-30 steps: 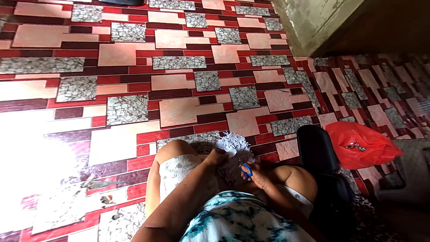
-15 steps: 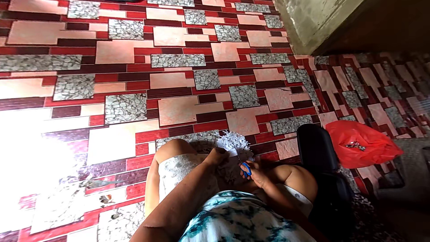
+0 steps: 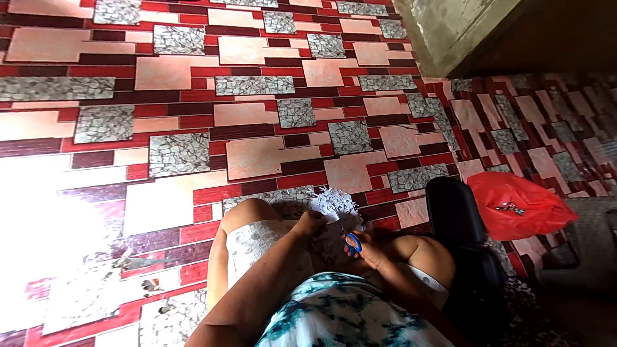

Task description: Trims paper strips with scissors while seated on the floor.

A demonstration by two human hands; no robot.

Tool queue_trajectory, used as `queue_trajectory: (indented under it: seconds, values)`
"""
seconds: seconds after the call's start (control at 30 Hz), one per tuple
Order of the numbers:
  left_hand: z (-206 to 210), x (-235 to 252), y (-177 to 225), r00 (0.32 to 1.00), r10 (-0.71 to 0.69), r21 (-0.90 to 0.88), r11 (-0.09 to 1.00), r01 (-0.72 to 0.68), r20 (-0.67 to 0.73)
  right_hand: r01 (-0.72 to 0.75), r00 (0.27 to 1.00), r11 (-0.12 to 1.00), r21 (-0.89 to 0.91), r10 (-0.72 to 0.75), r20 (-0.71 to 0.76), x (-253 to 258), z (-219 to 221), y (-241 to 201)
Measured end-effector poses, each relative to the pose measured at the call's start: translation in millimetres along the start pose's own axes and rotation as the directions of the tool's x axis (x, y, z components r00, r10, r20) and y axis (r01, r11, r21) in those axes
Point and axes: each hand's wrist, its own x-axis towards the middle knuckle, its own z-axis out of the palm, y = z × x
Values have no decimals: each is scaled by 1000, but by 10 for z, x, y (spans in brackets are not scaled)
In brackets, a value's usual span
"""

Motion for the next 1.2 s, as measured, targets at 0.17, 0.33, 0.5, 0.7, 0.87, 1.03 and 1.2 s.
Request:
queue_trajectory:
  seconds: [0.17, 0.33, 0.5, 0.7, 0.87, 1.03, 1.2]
  values:
    - [-10, 25, -27, 999, 39, -10, 999, -39, -20, 30, 1000, 999, 30, -30, 7, -4, -6, 11]
    - [-4, 23, -26, 999, 39, 4, 999, -39, -14, 12, 1000, 1000, -7, -12, -6, 0, -5, -1]
    - [10, 31, -33, 999, 32, 27, 999, -32, 20, 23, 1000, 1000, -7, -23, -13, 26, 8, 19]
    - [-14, 26, -27, 999, 35, 63, 997, -38, 38, 53, 994, 997, -57, -58, -89, -27, 55, -47]
    - [-6, 26, -18, 1000, 11, 16, 1000, -11, 4, 5, 1000, 1000, 8, -4, -29, 9, -4, 14]
    - [-6, 29, -27, 1000, 9, -23, 1000, -9, 8, -22, 1000, 999, -38, 22, 5, 15, 10, -3]
    - [5, 26, -33, 1000, 15, -27, 1000, -14, 25, 2, 1000, 1000, -31, -2, -4, 39, 13, 19]
